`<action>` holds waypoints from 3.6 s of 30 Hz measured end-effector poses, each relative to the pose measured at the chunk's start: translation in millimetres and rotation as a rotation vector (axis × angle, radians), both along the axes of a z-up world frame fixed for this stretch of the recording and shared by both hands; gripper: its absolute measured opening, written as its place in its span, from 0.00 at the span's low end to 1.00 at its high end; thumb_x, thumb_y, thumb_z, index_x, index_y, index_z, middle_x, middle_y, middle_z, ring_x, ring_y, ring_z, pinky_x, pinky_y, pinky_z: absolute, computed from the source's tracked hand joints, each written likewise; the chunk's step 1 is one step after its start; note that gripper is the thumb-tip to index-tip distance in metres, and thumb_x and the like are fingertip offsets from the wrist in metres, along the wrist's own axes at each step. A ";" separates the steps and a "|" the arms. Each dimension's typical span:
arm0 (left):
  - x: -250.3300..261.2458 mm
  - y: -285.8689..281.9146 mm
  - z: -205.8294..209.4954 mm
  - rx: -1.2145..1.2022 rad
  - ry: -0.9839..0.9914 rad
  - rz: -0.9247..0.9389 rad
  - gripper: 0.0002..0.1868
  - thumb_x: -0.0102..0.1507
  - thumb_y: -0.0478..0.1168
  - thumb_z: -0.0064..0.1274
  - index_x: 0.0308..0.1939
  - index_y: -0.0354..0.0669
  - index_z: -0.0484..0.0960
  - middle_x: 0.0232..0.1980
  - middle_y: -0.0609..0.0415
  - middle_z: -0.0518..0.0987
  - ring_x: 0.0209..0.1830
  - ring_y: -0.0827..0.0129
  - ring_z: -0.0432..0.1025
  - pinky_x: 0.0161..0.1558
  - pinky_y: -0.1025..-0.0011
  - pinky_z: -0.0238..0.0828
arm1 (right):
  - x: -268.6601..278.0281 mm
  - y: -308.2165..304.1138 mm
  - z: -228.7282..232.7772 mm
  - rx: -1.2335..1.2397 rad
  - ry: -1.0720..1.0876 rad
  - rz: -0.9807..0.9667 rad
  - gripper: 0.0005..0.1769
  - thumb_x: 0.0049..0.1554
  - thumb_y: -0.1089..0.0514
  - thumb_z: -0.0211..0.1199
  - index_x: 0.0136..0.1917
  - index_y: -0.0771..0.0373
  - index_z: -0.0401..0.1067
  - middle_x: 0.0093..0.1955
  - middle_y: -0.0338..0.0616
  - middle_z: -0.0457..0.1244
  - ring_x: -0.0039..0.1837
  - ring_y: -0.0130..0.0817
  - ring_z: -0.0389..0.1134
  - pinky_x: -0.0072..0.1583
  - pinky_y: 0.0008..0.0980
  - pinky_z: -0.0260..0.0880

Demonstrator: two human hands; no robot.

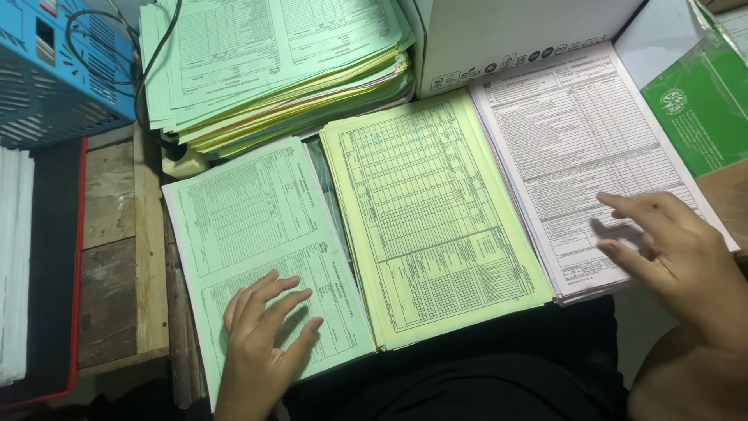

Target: Sorting and organizing various paper documents into different stacks and folders

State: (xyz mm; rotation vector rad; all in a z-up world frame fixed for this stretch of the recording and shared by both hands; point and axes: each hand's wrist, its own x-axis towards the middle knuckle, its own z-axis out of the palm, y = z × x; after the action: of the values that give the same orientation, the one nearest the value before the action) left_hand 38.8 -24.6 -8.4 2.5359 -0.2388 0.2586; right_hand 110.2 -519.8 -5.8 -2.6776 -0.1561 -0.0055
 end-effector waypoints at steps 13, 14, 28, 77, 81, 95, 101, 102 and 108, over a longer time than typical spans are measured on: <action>-30.2 13.2 35.5 -0.199 0.331 -0.294 0.21 0.62 0.31 0.57 0.59 0.45 0.83 0.54 0.55 0.87 0.56 0.63 0.82 0.57 0.62 0.75 | 28.8 0.2 -43.9 0.148 -0.034 -0.053 0.21 0.65 0.52 0.65 0.67 0.64 0.79 0.34 0.48 0.64 0.39 0.37 0.61 0.47 0.35 0.59; -29.8 13.1 35.5 -0.200 0.330 -0.292 0.21 0.62 0.31 0.57 0.59 0.45 0.83 0.54 0.55 0.87 0.56 0.63 0.82 0.57 0.62 0.75 | 29.4 0.1 -41.9 0.147 -0.034 -0.051 0.21 0.65 0.52 0.65 0.67 0.64 0.79 0.34 0.48 0.64 0.39 0.37 0.61 0.47 0.35 0.59; 5.6 -6.5 63.0 0.308 -0.405 0.141 0.15 0.63 0.26 0.56 0.54 0.34 0.82 0.46 0.46 0.84 0.41 0.60 0.80 0.43 0.66 0.82 | 31.8 0.4 -43.3 0.317 -0.081 -0.020 0.16 0.65 0.59 0.65 0.65 0.64 0.78 0.32 0.44 0.57 0.37 0.33 0.53 0.44 0.31 0.53; 105.9 -10.3 96.0 -0.149 -0.095 0.020 0.31 0.66 0.24 0.32 0.75 0.39 0.61 0.62 0.34 0.78 0.24 0.73 0.68 0.22 0.77 0.75 | 29.0 0.0 -45.6 0.609 -0.031 -0.192 0.08 0.73 0.58 0.58 0.60 0.62 0.75 0.30 0.38 0.53 0.33 0.26 0.50 0.37 0.24 0.47; 110.8 3.9 108.2 -0.349 0.112 0.525 0.23 0.74 0.48 0.39 0.38 0.34 0.80 0.41 0.46 0.81 0.46 0.57 0.77 0.50 0.62 0.72 | 29.9 -1.2 -49.3 0.620 -0.045 -0.204 0.08 0.73 0.57 0.59 0.60 0.62 0.75 0.30 0.36 0.52 0.34 0.24 0.50 0.36 0.24 0.49; 151.3 35.7 66.7 0.449 -0.600 -0.539 0.28 0.67 0.25 0.60 0.70 0.44 0.71 0.71 0.41 0.74 0.67 0.44 0.75 0.64 0.44 0.80 | 27.6 1.6 -46.0 0.636 -0.021 -0.207 0.08 0.72 0.58 0.58 0.59 0.63 0.75 0.29 0.37 0.50 0.35 0.26 0.50 0.37 0.25 0.50; 171.5 56.1 71.0 0.458 -0.512 -0.452 0.17 0.70 0.23 0.43 0.60 0.35 0.78 0.62 0.37 0.79 0.63 0.43 0.76 0.61 0.44 0.75 | 30.2 -1.2 -48.5 0.602 -0.043 -0.171 0.08 0.71 0.60 0.58 0.59 0.64 0.76 0.27 0.39 0.51 0.33 0.27 0.50 0.38 0.26 0.48; 176.8 62.6 68.0 0.498 -0.462 -0.363 0.26 0.64 0.18 0.43 0.63 0.38 0.77 0.65 0.39 0.78 0.66 0.42 0.73 0.65 0.38 0.67 | 30.4 -2.1 -48.8 0.597 -0.032 -0.168 0.08 0.71 0.60 0.58 0.59 0.63 0.76 0.27 0.39 0.50 0.32 0.28 0.50 0.39 0.26 0.49; 206.6 94.7 70.9 0.664 -0.258 0.235 0.37 0.61 0.19 0.53 0.74 0.43 0.70 0.74 0.40 0.67 0.73 0.43 0.58 0.65 0.38 0.53 | 29.1 -1.4 -50.6 0.623 -0.026 -0.173 0.08 0.71 0.60 0.58 0.59 0.63 0.75 0.28 0.37 0.49 0.33 0.27 0.49 0.39 0.25 0.47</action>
State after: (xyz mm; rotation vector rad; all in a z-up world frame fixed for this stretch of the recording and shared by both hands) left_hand 245.4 70.1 62.6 3.1895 -0.1358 0.6989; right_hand 139.3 -521.2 -56.5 -2.0609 0.0633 -0.1231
